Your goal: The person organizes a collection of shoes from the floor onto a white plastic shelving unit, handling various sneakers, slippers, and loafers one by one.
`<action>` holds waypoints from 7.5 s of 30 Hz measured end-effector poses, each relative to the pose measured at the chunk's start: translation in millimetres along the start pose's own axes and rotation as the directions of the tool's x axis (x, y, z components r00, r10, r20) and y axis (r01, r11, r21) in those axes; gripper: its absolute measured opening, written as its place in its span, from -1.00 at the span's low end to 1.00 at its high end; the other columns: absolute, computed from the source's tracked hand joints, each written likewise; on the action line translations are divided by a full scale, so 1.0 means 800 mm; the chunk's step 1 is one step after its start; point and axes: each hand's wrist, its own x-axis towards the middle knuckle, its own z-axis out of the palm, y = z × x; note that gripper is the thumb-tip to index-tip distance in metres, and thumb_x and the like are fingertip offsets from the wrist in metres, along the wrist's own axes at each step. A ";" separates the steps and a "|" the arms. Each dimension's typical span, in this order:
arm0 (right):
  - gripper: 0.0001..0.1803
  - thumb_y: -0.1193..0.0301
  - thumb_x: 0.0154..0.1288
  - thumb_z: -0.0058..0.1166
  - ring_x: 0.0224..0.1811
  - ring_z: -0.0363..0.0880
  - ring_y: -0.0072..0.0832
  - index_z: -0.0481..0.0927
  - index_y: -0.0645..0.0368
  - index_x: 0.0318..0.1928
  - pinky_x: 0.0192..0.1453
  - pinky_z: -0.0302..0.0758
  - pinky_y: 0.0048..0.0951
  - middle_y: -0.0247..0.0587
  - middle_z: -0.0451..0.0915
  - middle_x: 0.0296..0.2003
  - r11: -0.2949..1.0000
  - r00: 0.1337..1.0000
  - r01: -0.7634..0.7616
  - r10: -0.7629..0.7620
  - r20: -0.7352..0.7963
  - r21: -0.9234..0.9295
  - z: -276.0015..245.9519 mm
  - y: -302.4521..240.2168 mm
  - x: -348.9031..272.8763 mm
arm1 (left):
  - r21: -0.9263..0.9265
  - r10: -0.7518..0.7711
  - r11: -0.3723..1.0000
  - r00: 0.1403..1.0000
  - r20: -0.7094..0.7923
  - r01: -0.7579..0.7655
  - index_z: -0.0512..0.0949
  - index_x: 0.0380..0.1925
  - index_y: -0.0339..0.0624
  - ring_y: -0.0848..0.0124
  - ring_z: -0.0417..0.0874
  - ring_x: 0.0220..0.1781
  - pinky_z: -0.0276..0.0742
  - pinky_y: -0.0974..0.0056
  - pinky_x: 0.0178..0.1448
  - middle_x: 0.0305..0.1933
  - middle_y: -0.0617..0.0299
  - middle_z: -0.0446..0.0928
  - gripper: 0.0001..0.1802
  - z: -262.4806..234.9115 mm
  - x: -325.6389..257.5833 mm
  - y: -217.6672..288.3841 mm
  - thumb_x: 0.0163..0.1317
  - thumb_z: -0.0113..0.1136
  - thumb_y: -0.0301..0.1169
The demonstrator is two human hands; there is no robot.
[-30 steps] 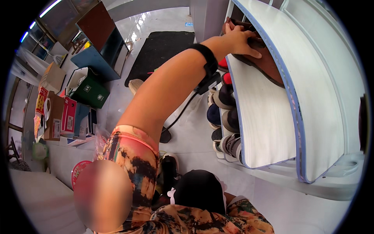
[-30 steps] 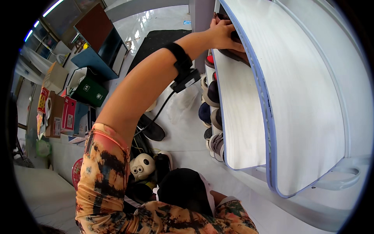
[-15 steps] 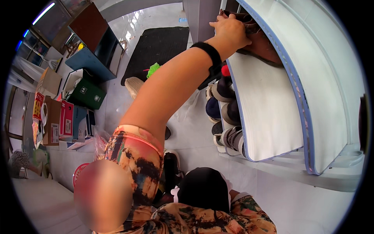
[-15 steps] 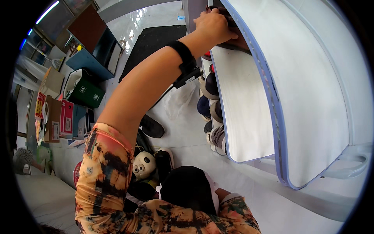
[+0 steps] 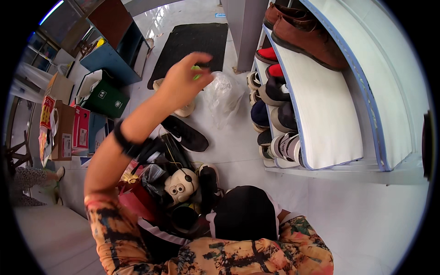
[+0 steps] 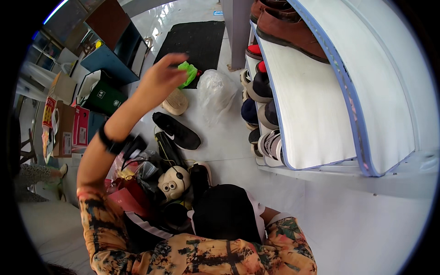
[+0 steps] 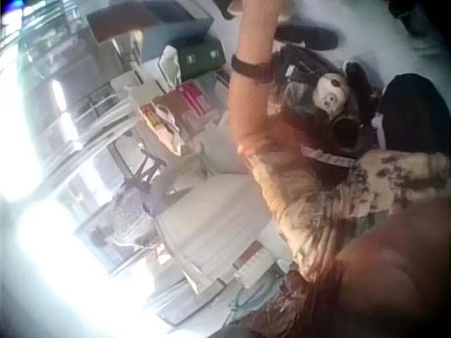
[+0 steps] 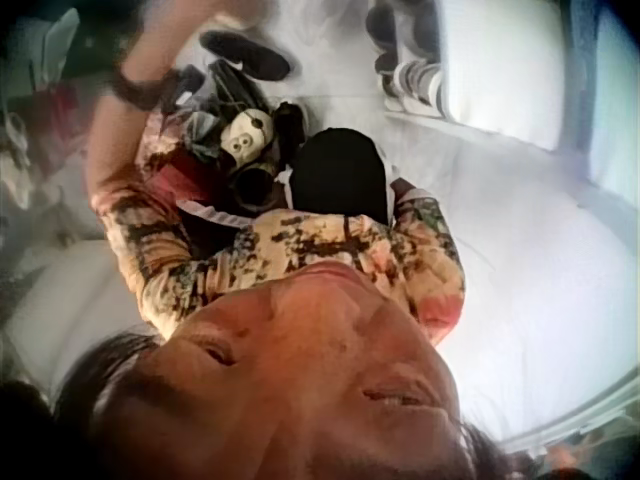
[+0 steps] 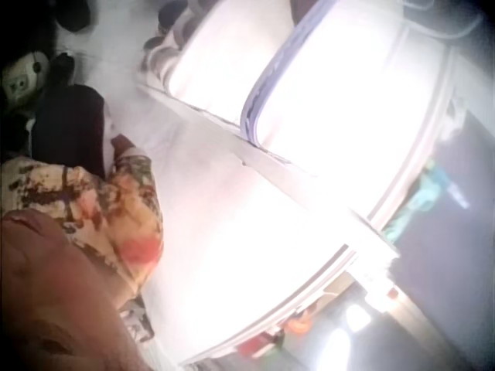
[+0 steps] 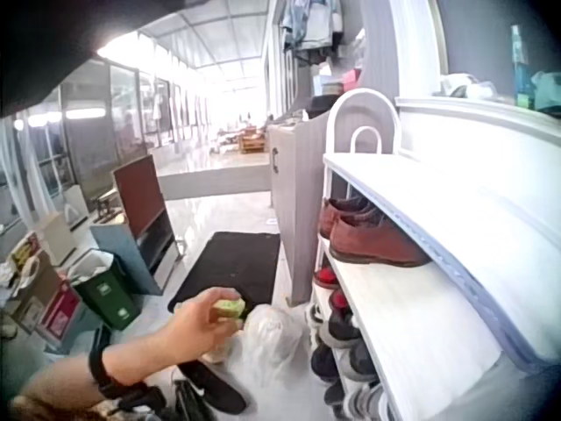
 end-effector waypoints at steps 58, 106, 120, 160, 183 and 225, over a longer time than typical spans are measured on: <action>-0.66 0.34 0.10 0.11 -0.10 0.54 -0.20 0.51 0.24 -0.12 -0.02 0.45 -0.34 -0.03 0.56 -0.18 0.360 0.451 0.750 -0.892 0.031 -0.555 0.113 -0.488 0.387 | 0.858 -0.434 0.449 0.901 -0.033 0.248 0.38 0.12 0.01 0.29 0.33 0.26 -0.03 -0.32 0.29 0.08 0.24 0.45 -0.50 -0.127 -0.499 -0.317 0.09 0.03 -0.38; -0.14 0.28 -0.23 0.29 0.04 0.38 -0.17 0.25 0.20 0.17 0.15 0.31 -0.30 0.00 0.41 -0.07 0.305 0.330 0.289 -0.921 -0.205 -0.907 -0.138 -0.492 0.180 | 0.760 0.176 0.637 0.984 0.015 -0.126 0.42 -0.54 -0.07 0.33 0.50 -0.47 0.37 0.21 -0.19 -0.57 0.29 0.39 -0.82 0.007 -0.336 -0.170 -0.11 0.25 -0.36; -0.10 0.42 -0.26 0.30 0.10 0.30 -0.10 0.22 0.20 0.21 0.23 0.21 -0.19 -0.02 0.36 0.01 -0.011 0.137 0.168 -0.990 0.034 -0.986 -0.137 -0.538 0.197 | 0.092 -0.445 0.764 0.625 -0.641 0.638 0.50 -0.41 -0.37 0.57 0.43 -0.53 0.38 0.37 -0.43 -0.58 0.19 0.51 -0.73 -0.194 -0.441 -0.162 0.20 0.14 -0.31; -0.61 0.30 0.16 0.08 -0.36 0.63 -0.19 0.42 0.35 -0.11 -0.26 0.56 -0.30 0.13 0.58 -0.34 0.899 0.901 0.069 -0.242 -0.359 -0.433 0.007 -0.419 0.341 | 0.689 -0.473 0.541 0.852 -0.224 0.482 0.55 -0.30 -0.14 0.23 0.58 -0.21 0.52 0.16 -0.19 -0.24 0.17 0.52 -0.77 -0.109 -0.480 -0.370 -0.04 0.18 -0.48; -0.71 0.42 0.03 0.15 -0.27 0.48 -0.58 0.49 0.07 -0.18 -0.18 0.40 -0.48 -0.41 0.52 -0.32 0.822 0.846 0.500 -0.395 -0.357 0.274 -0.046 -0.503 0.306 | -0.111 -0.474 0.851 0.662 -0.581 0.513 0.47 -0.09 -0.27 0.27 0.53 -0.11 0.43 0.29 -0.01 -0.16 0.07 0.52 -0.73 -0.178 -0.463 -0.366 0.22 0.02 -0.44; -0.45 0.12 -0.05 0.13 -0.16 0.55 -0.14 0.53 0.41 -0.22 -0.06 0.43 -0.27 0.15 0.56 -0.24 0.897 0.599 0.390 -0.419 -0.682 -0.209 -0.056 -0.511 0.201 | 0.389 -0.217 0.864 0.933 -0.289 0.321 0.26 -0.05 -0.35 -0.10 0.37 0.02 0.34 0.06 0.13 -0.03 -0.19 0.28 -0.14 -0.084 -0.352 -0.154 -0.31 0.52 -0.15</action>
